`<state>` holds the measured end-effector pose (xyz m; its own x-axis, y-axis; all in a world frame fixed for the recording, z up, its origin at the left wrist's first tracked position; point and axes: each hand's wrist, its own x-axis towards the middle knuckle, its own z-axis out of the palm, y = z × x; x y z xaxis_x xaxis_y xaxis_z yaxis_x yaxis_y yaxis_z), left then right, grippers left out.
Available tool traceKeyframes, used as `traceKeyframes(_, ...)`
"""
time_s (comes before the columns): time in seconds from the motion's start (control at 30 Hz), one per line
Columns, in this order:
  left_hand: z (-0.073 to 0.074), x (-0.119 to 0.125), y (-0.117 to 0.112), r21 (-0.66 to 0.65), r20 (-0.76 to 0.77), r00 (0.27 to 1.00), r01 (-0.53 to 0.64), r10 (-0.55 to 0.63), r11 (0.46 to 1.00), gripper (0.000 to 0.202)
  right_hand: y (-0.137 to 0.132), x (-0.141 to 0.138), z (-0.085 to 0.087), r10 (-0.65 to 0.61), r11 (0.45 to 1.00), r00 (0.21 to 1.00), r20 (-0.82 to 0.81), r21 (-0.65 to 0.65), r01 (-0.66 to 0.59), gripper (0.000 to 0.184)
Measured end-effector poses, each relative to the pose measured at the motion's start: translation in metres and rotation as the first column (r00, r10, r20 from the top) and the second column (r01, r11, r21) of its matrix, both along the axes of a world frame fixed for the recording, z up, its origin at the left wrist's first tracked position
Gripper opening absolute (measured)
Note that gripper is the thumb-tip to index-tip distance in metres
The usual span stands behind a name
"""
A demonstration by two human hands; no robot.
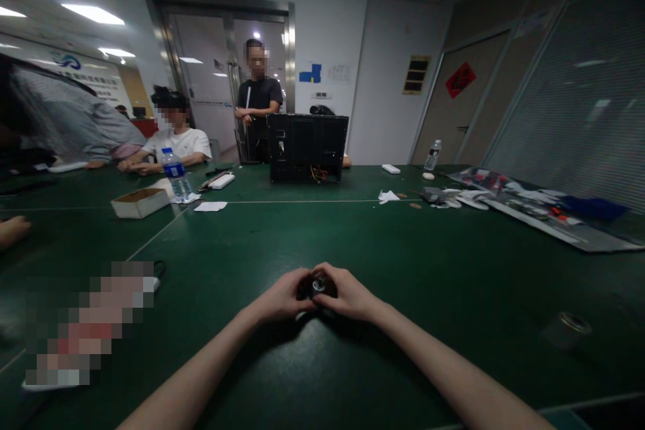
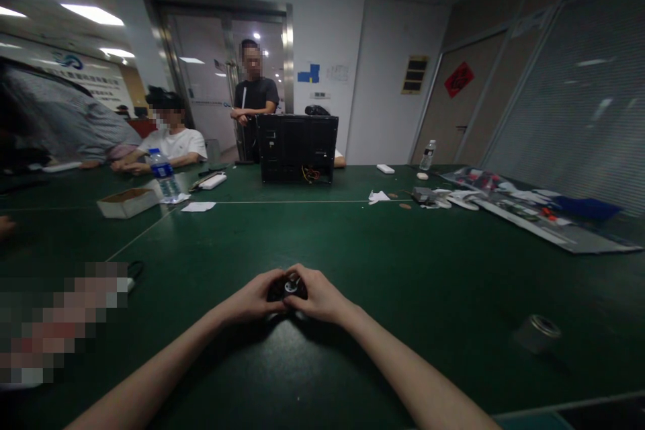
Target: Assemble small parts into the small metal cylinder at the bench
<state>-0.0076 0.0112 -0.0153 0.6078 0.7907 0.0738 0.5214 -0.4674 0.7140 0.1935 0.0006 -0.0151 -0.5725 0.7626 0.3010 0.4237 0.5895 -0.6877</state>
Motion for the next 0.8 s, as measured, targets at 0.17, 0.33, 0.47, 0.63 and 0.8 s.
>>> traceKeyframes(0.17, 0.003, 0.000, -0.001, 0.001, -0.028, 1.000, 0.004, -0.004, 1.000, 0.043, -0.001, -0.001, 0.004, -0.004, 0.999, 1.000, 0.003, -0.053, 0.004, 0.038)
traceKeyframes(0.33, 0.009, 0.001, -0.004, -0.007, -0.043, 0.999, 0.005, -0.005, 1.000, 0.041, -0.002, 0.000, 0.007, 0.013, 0.999, 1.000, 0.021, -0.041, -0.012, 0.030)
traceKeyframes(0.47, 0.009, 0.001, -0.005, -0.014, -0.037, 0.999, 0.007, -0.008, 1.000, 0.041, -0.001, 0.001, 0.007, -0.007, 1.000, 0.997, 0.074, 0.016, 0.006, 0.027)
traceKeyframes(0.63, 0.003, 0.002, -0.002, 0.009, -0.041, 0.999, 0.002, -0.002, 1.000, 0.039, -0.001, 0.001, 0.007, -0.042, 0.998, 0.990, 0.134, 0.054, 0.035, 0.026)
traceKeyframes(0.8, -0.001, 0.002, -0.001, 0.027, -0.020, 1.000, 0.008, -0.008, 1.000, 0.037, -0.002, 0.001, 0.009, -0.047, 0.996, 0.987, 0.154, 0.077, 0.036, 0.024)
